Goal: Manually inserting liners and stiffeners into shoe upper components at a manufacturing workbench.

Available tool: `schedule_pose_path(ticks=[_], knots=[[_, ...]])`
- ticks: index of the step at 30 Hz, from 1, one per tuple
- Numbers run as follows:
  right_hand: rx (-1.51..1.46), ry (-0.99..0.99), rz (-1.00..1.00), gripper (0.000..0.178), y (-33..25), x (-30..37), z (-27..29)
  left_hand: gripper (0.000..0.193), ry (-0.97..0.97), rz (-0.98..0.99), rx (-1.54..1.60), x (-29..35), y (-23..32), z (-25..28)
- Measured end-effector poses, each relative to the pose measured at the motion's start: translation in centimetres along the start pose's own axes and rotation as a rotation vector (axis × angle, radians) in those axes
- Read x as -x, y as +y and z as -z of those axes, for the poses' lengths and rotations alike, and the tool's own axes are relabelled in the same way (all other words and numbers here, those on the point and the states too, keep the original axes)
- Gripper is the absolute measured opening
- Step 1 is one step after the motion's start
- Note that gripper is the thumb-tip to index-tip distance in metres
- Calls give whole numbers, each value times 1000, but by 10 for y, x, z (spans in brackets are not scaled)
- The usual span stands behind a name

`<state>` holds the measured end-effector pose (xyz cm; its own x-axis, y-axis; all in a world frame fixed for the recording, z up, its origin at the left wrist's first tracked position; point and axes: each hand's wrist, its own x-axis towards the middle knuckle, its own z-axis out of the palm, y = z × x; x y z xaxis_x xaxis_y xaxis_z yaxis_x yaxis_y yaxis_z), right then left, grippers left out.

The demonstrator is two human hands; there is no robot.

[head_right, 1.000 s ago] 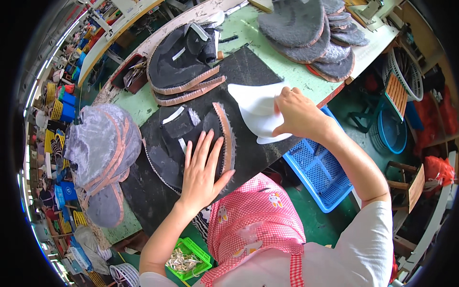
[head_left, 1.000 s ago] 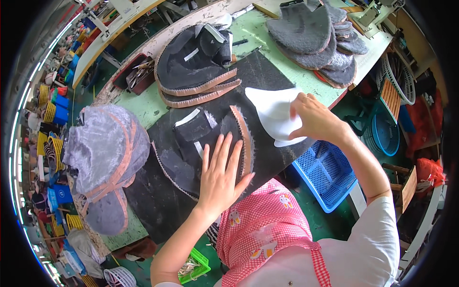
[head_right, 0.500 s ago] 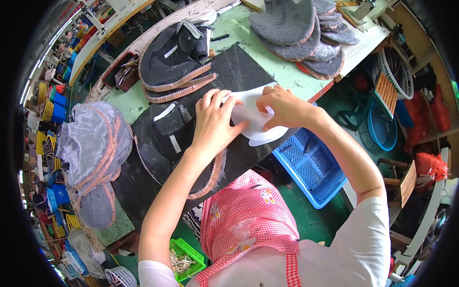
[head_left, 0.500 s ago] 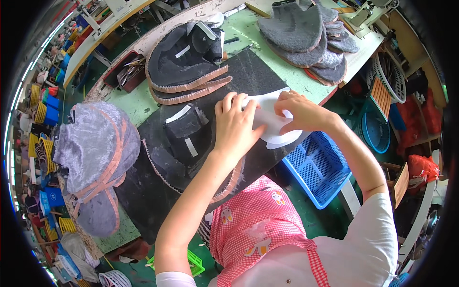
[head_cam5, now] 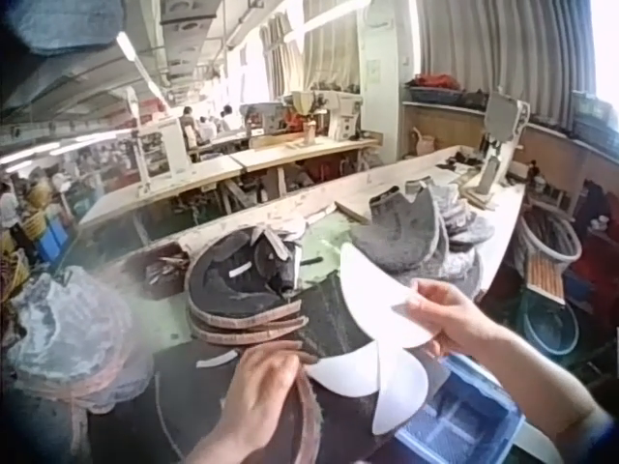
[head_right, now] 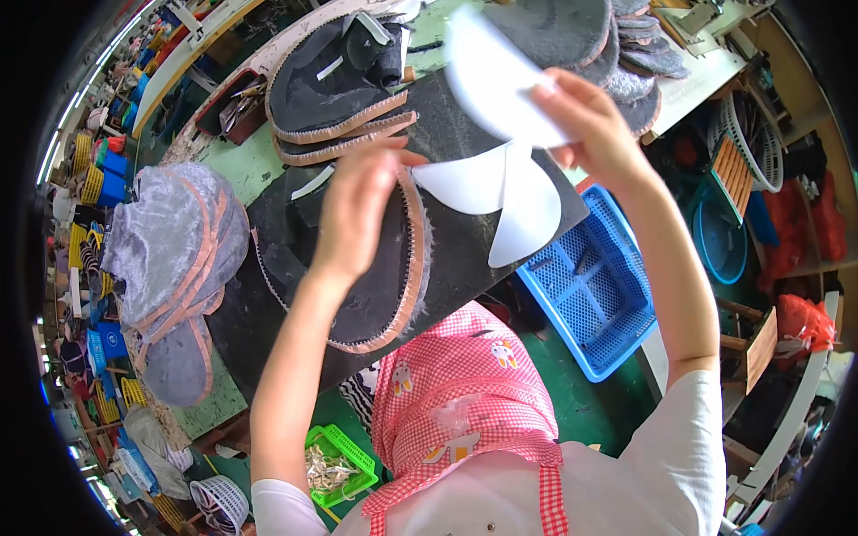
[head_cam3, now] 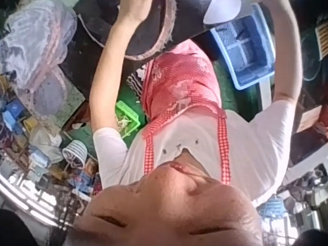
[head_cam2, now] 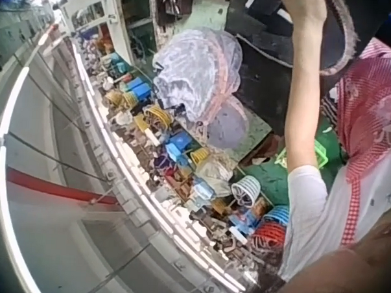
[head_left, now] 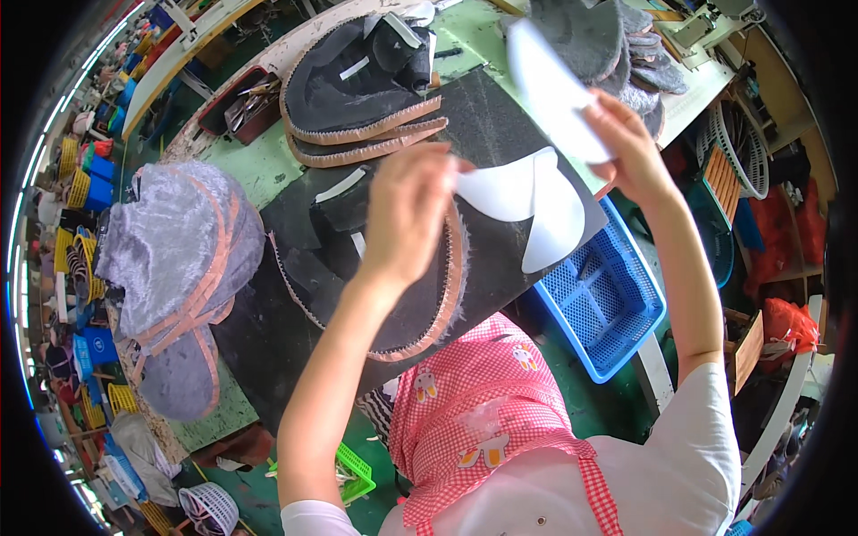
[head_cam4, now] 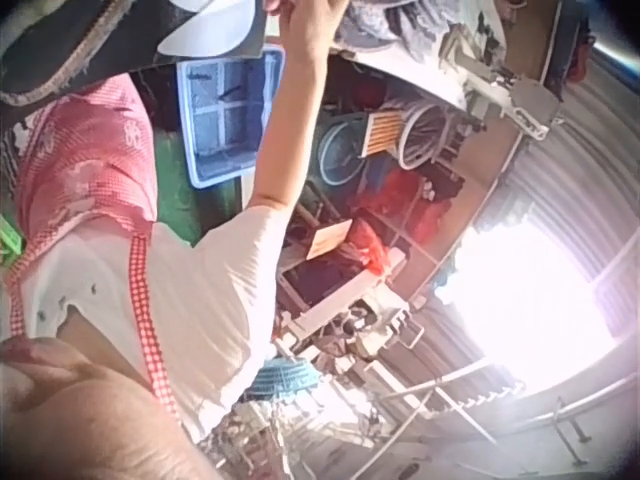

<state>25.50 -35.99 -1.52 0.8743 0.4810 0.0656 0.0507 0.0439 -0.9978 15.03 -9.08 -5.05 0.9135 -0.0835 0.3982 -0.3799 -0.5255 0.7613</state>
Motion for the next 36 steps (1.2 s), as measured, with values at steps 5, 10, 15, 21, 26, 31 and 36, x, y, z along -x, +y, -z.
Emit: schedule_pose_path(ticks=[5, 10, 15, 21, 26, 31, 36], knots=[[156, -563, -282, 30, -8, 15, -72, 25, 83, 400, 489, 37, 35, 42], [356, -677, -361, 19, -1, 20, -126, 17, 4, 702, 352, 102, 35, 91], [504, -764, -328, 21, 14, 4, -147, 19, -62, 889, 275, 134, 14, 105], [679, -766, -270, 21, 31, 3, -160, 19, -74, 916, 191, 139, -1, 99], [1004, -449, 332, 25, 50, -21, -149, 28, -193, 730, -655, 104, 18, 100], [497, -399, -219, 27, 35, -40, -180, 25, 197, 280, -710, 85, -41, 90], [43, -174, -218, 23, 46, -13, -164, 20, 271, 546, 190, 82, -24, 91]])
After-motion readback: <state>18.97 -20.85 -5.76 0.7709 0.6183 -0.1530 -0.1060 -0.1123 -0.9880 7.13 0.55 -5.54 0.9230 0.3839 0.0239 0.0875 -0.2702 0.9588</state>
